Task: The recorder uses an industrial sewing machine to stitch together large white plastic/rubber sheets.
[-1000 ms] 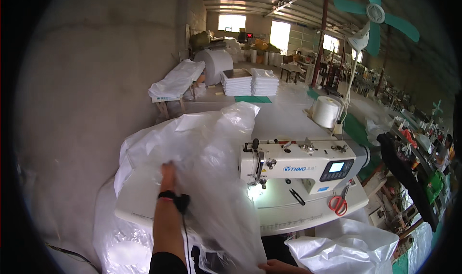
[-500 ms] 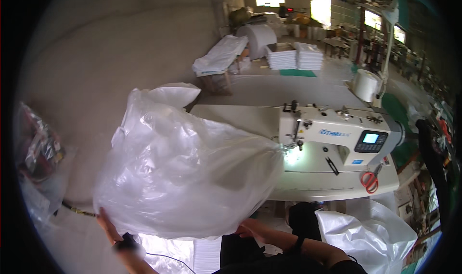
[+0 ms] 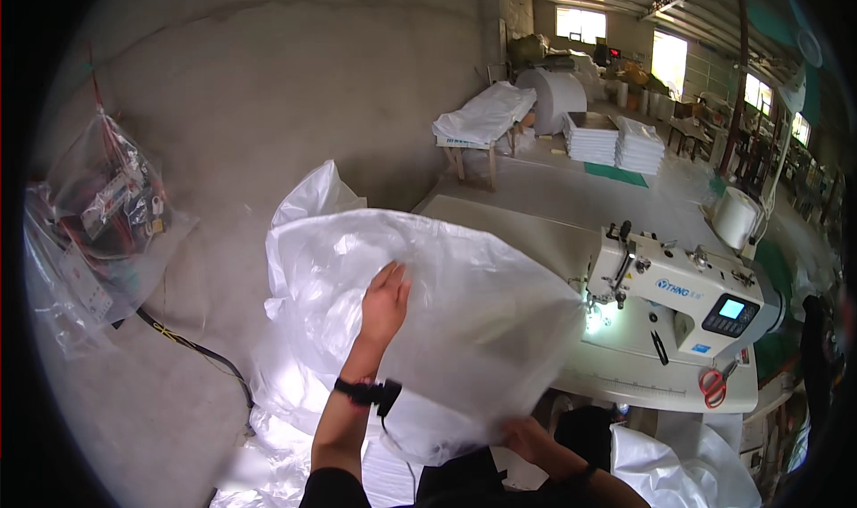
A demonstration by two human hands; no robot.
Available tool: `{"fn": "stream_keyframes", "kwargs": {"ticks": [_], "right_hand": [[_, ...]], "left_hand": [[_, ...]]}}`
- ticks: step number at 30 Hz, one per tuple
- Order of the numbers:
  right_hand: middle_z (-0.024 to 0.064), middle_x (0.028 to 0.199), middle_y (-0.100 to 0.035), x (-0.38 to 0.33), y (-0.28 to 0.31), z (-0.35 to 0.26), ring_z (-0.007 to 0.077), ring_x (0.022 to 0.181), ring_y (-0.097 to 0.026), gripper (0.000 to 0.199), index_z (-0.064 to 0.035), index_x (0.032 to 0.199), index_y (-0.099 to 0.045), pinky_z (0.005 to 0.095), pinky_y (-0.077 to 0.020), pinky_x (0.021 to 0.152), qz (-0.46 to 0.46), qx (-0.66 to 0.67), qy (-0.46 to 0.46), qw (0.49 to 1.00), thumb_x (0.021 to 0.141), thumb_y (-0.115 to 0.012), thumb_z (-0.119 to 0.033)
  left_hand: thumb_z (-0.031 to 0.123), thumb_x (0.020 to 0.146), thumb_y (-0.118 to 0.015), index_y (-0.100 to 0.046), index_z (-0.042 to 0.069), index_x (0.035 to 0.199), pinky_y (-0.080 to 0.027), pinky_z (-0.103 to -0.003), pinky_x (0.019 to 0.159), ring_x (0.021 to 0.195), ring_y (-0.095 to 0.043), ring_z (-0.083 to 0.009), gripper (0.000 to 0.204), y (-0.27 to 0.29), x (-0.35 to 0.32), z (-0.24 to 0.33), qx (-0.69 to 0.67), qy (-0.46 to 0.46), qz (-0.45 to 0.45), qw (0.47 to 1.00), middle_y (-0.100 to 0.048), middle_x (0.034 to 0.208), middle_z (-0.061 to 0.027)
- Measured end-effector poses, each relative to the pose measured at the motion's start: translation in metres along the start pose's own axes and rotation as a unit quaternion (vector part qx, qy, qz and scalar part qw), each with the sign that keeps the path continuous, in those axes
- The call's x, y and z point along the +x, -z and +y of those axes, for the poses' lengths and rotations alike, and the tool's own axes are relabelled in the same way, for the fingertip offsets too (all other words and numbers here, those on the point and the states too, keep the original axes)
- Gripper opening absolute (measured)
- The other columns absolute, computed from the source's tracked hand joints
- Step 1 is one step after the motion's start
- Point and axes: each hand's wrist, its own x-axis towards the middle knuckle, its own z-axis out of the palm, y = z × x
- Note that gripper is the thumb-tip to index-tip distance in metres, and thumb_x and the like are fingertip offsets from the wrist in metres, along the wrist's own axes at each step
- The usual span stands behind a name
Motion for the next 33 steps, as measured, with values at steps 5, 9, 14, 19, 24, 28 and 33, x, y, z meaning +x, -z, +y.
{"fn": "stream_keyframes", "kwargs": {"ticks": [5,9,14,19,24,28,33], "right_hand": [[0.0139,0.113,-0.058,-0.054,0.04,0.007,0.0299,0.104,-0.057,0.033,0.0001,0.117,-0.052,0.0495,-0.0449,0.093,-0.019,0.091,-0.028,0.995,0.085,-0.055,-0.009],[0.0131,0.116,-0.057,-0.073,0.036,-0.004,0.028,0.108,-0.056,0.044,-0.0011,0.124,-0.047,0.0439,-0.0438,0.094,-0.024,-0.183,0.034,0.982,0.083,-0.06,-0.013],[0.0122,0.115,-0.058,-0.073,0.027,-0.008,0.0261,0.107,-0.056,0.049,-0.0021,0.125,-0.045,0.0403,-0.0447,0.093,0.019,-0.169,-0.005,0.985,0.082,-0.062,-0.015],[0.0115,0.115,-0.058,-0.073,0.025,-0.001,0.0254,0.107,-0.056,0.051,-0.0029,0.126,-0.044,0.0393,-0.0453,0.091,0.023,-0.188,-0.042,0.981,0.081,-0.062,-0.017],[0.0109,0.116,-0.057,-0.077,0.025,0.01,0.0246,0.106,-0.056,0.053,-0.0037,0.128,-0.043,0.0382,-0.0459,0.09,0.037,-0.206,-0.054,0.976,0.08,-0.063,-0.018],[0.0104,0.116,-0.057,-0.068,0.027,0.019,0.024,0.106,-0.056,0.055,-0.0044,0.128,-0.042,0.0374,-0.0464,0.088,0.095,-0.203,-0.047,0.974,0.08,-0.063,-0.019],[0.0081,0.119,-0.054,-0.036,0.04,0.019,0.0256,0.105,-0.052,0.073,-0.0061,0.129,-0.038,0.037,-0.0469,0.076,0.169,-0.248,-0.112,0.947,0.071,-0.07,-0.034]], "left_hand": [[0.031,0.09,-0.049,-0.06,0.006,0.11,-0.033,-0.048,0.101,0.123,-0.042,-0.03,0.034,-0.04,0.094,-0.072,0.081,-0.036,-0.07,0.994,-0.055,0.123,-0.0087],[0.063,0.087,-0.035,-0.062,0.006,0.106,-0.038,-0.043,0.097,0.117,-0.049,-0.0276,0.066,-0.057,0.127,-0.106,0.101,0.109,-0.37,0.917,-0.059,0.115,-0.0105],[0.058,0.079,-0.055,-0.065,0.002,0.079,-0.045,-0.031,0.075,0.075,-0.058,-0.017,0.057,-0.024,0.12,-0.12,-0.19,0.234,-0.387,0.871,-0.063,0.075,-0.0061],[0.032,0.078,-0.065,-0.065,0.004,0.081,-0.045,-0.03,0.069,0.072,-0.058,-0.0169,0.028,0.022,0.084,-0.152,-0.077,0.174,-0.413,0.891,-0.063,0.075,-0.0052],[0.031,0.078,-0.064,-0.066,0.007,0.081,-0.045,-0.035,0.072,0.073,-0.058,-0.0212,0.025,0.049,0.074,-0.158,-0.012,0.199,-0.322,0.926,-0.062,0.073,-0.0067],[0.034,0.075,-0.065,-0.068,0.014,0.086,-0.04,-0.043,0.085,0.086,-0.058,-0.0244,0.023,0.013,0.085,-0.114,0.269,0.023,-0.147,0.951,-0.061,0.084,-0.0063],[0.04,0.083,-0.056,-0.046,0.01,0.127,-0.04,-0.055,0.085,0.107,-0.052,-0.0343,0.055,-0.039,0.032,0.017,0.098,0.058,-0.233,0.966,-0.052,0.119,-0.0135]]}}
